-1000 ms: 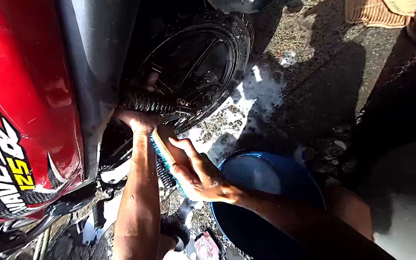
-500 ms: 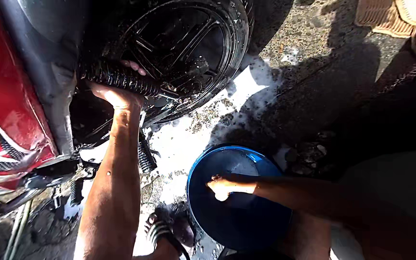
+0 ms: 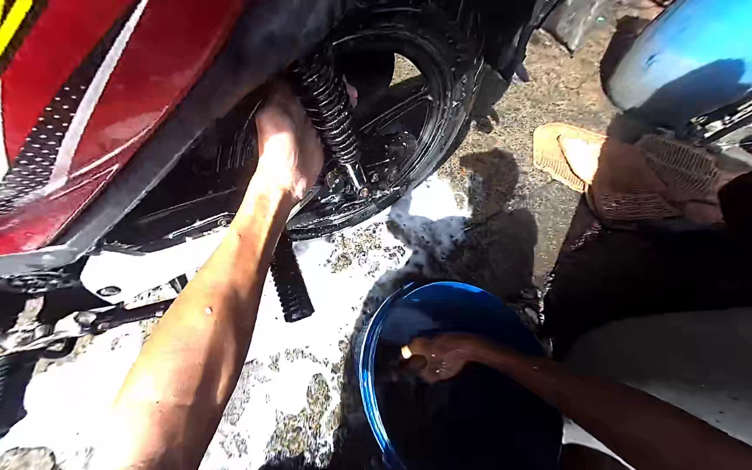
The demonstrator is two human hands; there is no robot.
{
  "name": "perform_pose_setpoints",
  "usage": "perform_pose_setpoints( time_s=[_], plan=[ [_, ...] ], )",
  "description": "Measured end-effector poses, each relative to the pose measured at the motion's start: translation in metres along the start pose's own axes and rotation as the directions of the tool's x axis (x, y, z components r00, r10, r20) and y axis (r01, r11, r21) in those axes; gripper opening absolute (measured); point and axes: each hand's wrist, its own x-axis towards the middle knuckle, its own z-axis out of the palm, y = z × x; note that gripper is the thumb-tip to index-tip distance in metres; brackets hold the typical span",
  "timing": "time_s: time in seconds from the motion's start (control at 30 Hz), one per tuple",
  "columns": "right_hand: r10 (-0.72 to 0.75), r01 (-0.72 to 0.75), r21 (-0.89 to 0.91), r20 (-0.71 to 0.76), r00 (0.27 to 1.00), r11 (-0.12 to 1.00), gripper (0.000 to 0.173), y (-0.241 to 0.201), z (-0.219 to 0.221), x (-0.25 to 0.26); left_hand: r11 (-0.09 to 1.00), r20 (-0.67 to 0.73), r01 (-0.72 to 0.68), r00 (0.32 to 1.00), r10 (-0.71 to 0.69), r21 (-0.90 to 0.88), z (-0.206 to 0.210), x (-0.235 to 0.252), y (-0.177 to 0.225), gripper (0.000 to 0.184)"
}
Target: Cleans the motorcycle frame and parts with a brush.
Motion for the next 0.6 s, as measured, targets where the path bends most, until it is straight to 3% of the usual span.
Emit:
perform_pose_setpoints(
  time_s=[0.07,0.1,0.13,0.17,0.2,0.23,0.27,0.3,0.37,0.4,0.43,0.5,0.6],
  plan=[
    [0.007,-0.032,-0.077,-0.309,0.951,0.997,0.051,-0.044,-0.024,-0.077,0.965,0.043,0.057,0.997,-0.070,0.257,-0.024,-0.019,0.010,0.047],
    [-0.084,0.001,-0.157,-0.524,0.848,0.988,0.050,-0.058,-0.027,-0.114,0.868,0.106,0.011,0.992,-0.073,0.497,-0.040,-0.025,0.012,0.045],
    [-0.194,-0.009,-0.274,-0.702,0.685,0.962,0.051,-0.072,-0.029,-0.139,0.671,0.208,-0.097,0.974,-0.088,0.735,-0.057,-0.030,0.014,0.043],
    [-0.290,-0.078,-0.383,-0.802,0.522,0.920,0.050,-0.091,-0.033,-0.153,0.449,0.307,-0.216,0.941,-0.140,0.867,-0.070,-0.036,0.014,0.041],
    [-0.375,-0.211,-0.477,-0.842,0.387,0.854,0.048,-0.114,-0.039,-0.152,0.270,0.373,-0.313,0.903,-0.212,0.911,-0.077,-0.043,0.012,0.039],
    [-0.472,-0.378,-0.557,-0.830,0.299,0.740,0.046,-0.136,-0.046,-0.139,0.150,0.394,-0.365,0.872,-0.289,0.919,-0.078,-0.049,0.011,0.042],
    [-0.564,-0.522,-0.613,-0.779,0.275,0.593,0.045,-0.157,-0.057,-0.116,0.070,0.396,-0.397,0.852,-0.344,0.915,-0.080,-0.053,0.012,0.048],
    [-0.622,-0.626,-0.639,-0.725,0.297,0.446,0.044,-0.176,-0.072,-0.090,0.028,0.396,-0.414,0.845,-0.360,0.910,-0.083,-0.054,0.016,0.050],
    [-0.631,-0.749,-0.621,-0.682,0.370,0.232,0.036,-0.201,-0.109,-0.043,0.012,0.374,-0.386,0.884,-0.280,0.922,-0.096,-0.067,0.018,0.037],
    [-0.592,-0.788,-0.590,-0.702,0.396,0.173,0.033,-0.206,-0.124,-0.030,-0.025,0.360,-0.373,0.909,-0.209,0.928,-0.105,-0.080,0.016,0.020],
    [-0.516,-0.824,-0.548,-0.752,0.411,0.143,0.040,-0.208,-0.135,-0.028,-0.087,0.369,-0.380,0.922,-0.120,0.921,-0.116,-0.092,0.016,0.014],
    [-0.410,-0.875,-0.460,-0.835,0.367,0.153,0.047,-0.202,-0.128,-0.038,-0.153,0.396,-0.398,0.917,-0.045,0.905,-0.136,-0.110,0.022,0.020],
    [-0.393,-0.918,-0.395,-0.850,0.350,0.037,0.062,-0.212,-0.118,-0.049,-0.106,0.436,-0.428,0.897,0.068,0.898,-0.146,-0.111,0.009,0.038]
  ],
)
